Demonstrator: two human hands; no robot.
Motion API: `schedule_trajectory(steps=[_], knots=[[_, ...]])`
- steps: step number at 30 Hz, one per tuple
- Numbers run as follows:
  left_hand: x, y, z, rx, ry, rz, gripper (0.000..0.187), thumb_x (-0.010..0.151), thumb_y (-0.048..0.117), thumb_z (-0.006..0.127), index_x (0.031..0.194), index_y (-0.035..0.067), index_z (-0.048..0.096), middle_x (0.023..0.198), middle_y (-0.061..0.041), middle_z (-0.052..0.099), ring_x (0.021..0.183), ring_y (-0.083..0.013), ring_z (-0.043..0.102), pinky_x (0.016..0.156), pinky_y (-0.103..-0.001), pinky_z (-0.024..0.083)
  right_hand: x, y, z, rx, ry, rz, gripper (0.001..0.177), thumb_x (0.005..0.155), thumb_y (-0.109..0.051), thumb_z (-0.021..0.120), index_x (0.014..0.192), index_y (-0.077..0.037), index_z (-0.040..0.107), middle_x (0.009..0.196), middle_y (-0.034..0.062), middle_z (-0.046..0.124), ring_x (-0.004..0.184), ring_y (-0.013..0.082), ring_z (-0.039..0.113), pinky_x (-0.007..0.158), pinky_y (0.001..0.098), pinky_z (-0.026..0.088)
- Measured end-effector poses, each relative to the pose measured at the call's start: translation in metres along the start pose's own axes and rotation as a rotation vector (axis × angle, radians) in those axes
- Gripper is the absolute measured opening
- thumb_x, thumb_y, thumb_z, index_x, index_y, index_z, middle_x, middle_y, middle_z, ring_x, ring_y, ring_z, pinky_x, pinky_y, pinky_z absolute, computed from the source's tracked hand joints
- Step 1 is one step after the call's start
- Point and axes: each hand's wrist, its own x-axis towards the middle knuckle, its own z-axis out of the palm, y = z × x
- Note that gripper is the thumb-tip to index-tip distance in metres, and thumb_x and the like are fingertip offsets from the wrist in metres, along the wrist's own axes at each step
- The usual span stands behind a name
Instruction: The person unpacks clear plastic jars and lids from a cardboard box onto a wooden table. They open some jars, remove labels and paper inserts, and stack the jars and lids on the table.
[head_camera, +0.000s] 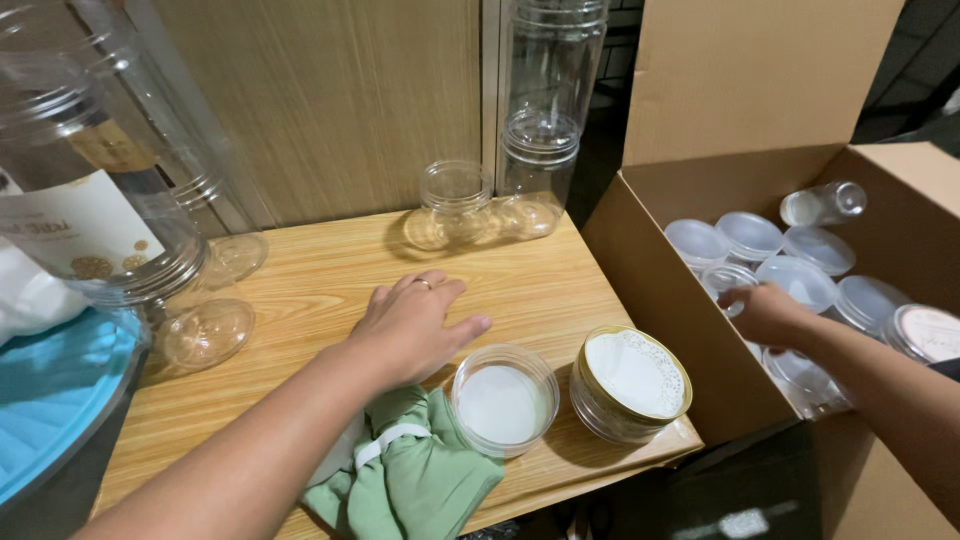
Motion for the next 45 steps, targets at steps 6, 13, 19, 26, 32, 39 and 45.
schedule_trajectory(steps=[6,13,19,26,32,39,45], knots=[[0.004,0.016,-0.005,-0.044,0.048,0.057,0.069,0.091,0.052,0.062,0.144,0.009,0.051,0.151,-0.011,0.047,0.143,-0.0279,0.040,0.118,-0.046,0.027,0.008,-0.013,-0.004,-0.230,0.151,-0.133,0.064,0.079,-0.048,0.081,0.136,-0.022,0.066,0.132,0.0148,0.071,0.119,0.0350,0.069,0.103,0.0452,0.057],[0.040,0.006,-0.022,0.067,0.222,0.118,0.056,0.086,0.030,0.070,0.135,0.008,0.057,0.145,-0.014,0.051,0.134,-0.0343,0.047,0.113,-0.046,0.037,-0.003,-0.029,0.000,-0.207,0.261,-0.082,0.050,0.081,-0.039,0.080,0.130,-0.031,0.072,0.142,0.0150,0.055,0.129,0.0399,0.054,0.110,0.0471,0.049],[0.092,0.005,-0.039,0.178,0.206,0.119,0.068,0.082,0.020,0.074,0.141,0.005,0.045,0.138,-0.017,0.056,0.135,-0.0356,0.045,0.111,-0.048,0.037,-0.001,-0.034,-0.003,-0.025,0.355,-0.248,0.055,0.074,-0.037,0.086,0.125,-0.021,0.072,0.135,0.0184,0.058,0.122,0.0387,0.059,0.105,0.0472,0.051],[0.106,0.014,-0.034,-0.018,0.169,-0.057,0.066,0.088,0.005,0.064,0.149,0.014,0.039,0.122,-0.025,0.062,0.112,-0.0400,0.064,0.095,-0.048,0.052,0.010,-0.055,-0.005,0.146,0.353,-0.384,0.051,0.074,-0.033,0.084,0.120,-0.016,0.073,0.128,0.0193,0.062,0.112,0.0370,0.064,0.098,0.0438,0.054],[0.136,-0.020,-0.027,-0.981,0.237,-0.354,0.054,0.093,0.005,0.048,0.145,0.022,0.045,0.110,-0.016,0.062,0.091,-0.0299,0.064,0.086,-0.057,0.061,0.028,-0.074,0.008,0.070,0.430,-0.376,0.049,0.082,-0.030,0.076,0.129,-0.019,0.068,0.135,0.0158,0.059,0.120,0.0418,0.054,0.103,0.0485,0.047],[0.138,-0.062,-0.017,-1.665,0.020,-0.762,0.052,0.101,0.046,0.047,0.145,0.018,0.046,0.121,-0.015,0.045,0.101,-0.0330,0.057,0.089,-0.069,0.056,0.091,-0.077,0.025,-0.108,0.409,-0.464,0.061,0.082,-0.027,0.068,0.142,-0.020,0.054,0.144,0.0149,0.051,0.120,0.0473,0.049,0.099,0.0517,0.046],[0.134,-0.058,-0.024,-1.201,-0.001,-0.679,0.054,0.088,0.053,0.060,0.131,0.019,0.058,0.135,-0.019,0.060,0.114,-0.0360,0.064,0.086,-0.058,0.060,0.106,-0.072,0.036,-0.210,0.446,-0.521,0.062,0.083,-0.029,0.065,0.140,-0.010,0.049,0.137,0.0157,0.053,0.120,0.0468,0.050,0.101,0.0515,0.047]])
